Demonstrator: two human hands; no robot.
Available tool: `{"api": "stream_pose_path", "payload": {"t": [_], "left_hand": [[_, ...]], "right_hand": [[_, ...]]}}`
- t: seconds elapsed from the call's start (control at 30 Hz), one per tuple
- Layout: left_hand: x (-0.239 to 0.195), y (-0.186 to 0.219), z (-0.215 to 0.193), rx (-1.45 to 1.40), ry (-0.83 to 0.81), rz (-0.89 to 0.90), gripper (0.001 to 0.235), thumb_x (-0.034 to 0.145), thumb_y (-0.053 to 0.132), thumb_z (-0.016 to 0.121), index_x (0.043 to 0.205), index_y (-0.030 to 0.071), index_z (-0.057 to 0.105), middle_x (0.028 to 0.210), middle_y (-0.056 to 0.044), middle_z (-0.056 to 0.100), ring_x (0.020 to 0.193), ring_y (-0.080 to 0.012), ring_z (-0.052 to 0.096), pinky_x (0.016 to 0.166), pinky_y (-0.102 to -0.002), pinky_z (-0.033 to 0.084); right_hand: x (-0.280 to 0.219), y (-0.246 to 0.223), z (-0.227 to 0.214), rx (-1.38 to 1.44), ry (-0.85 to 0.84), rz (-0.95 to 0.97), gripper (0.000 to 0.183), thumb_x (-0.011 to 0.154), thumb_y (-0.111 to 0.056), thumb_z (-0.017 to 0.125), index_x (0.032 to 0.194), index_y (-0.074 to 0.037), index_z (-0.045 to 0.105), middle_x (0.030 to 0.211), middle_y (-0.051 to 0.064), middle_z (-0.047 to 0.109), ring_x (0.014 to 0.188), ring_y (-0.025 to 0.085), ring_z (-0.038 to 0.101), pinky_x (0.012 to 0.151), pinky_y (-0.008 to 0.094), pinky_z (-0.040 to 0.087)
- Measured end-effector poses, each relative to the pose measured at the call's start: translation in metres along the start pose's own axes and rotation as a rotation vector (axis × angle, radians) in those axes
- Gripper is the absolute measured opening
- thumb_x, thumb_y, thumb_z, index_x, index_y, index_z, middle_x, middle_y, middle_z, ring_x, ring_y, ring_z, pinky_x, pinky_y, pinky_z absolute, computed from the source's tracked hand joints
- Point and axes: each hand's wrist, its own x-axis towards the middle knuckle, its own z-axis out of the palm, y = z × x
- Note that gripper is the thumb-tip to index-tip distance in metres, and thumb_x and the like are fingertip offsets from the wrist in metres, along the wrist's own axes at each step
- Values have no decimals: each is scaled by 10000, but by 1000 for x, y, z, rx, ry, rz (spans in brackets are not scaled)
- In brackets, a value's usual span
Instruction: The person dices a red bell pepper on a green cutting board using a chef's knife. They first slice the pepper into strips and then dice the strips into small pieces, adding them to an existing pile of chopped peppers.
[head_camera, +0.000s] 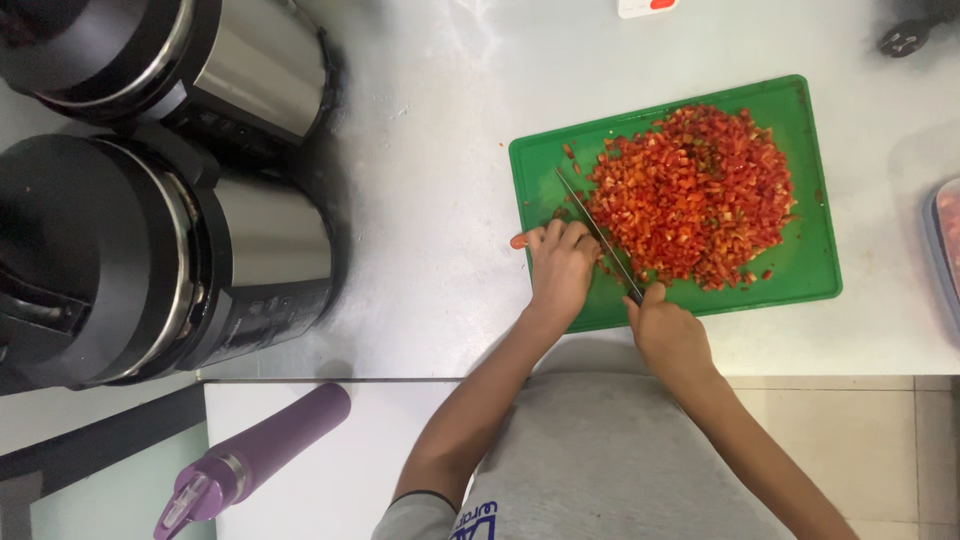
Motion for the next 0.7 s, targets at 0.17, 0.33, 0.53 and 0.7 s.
{"api": "stream_pose_path", "payload": {"t": [0.17, 0.33, 0.53, 0.7], "left_hand": [[-2, -2, 0, 12, 1, -18, 42, 769, 70, 740, 802, 94, 731, 916, -19, 625, 949, -254, 558, 894, -433, 378], [-4, 4, -6, -15, 33, -4, 96, 786, 55, 752, 875, 89, 747, 967, -12, 639, 985, -237, 569, 915, -420, 385], [-3, -11, -39, -60, 49, -90, 300, 862, 178, 823, 1117, 65, 712, 1143, -68, 649, 1099, -235, 581, 989, -434, 372], [-7, -33, -61, -104, -57, -53, 464, 739, 192, 860, 1135, 46, 669, 1205, -89, 631, 1182, -277, 571, 1092, -504, 333]], "right_hand": [[14, -8, 14, -44, 29, 42, 415, 1051, -397, 527, 964, 4, 470, 638, 220, 680, 627, 425, 714, 563, 499, 589], [17, 2, 6, 38, 65, -4, 423, 1050, -415, 515, 979, 0, 471, 651, 245, 669, 619, 452, 690, 550, 528, 565], [1, 18, -16, 97, 23, 97, 426, 1056, -421, 487, 1062, 3, 458, 668, 273, 665, 637, 491, 671, 587, 577, 544], [-2, 21, -20, 132, -37, 161, 444, 1057, -443, 479, 1082, -1, 454, 686, 281, 668, 659, 500, 673, 611, 588, 543]]}}
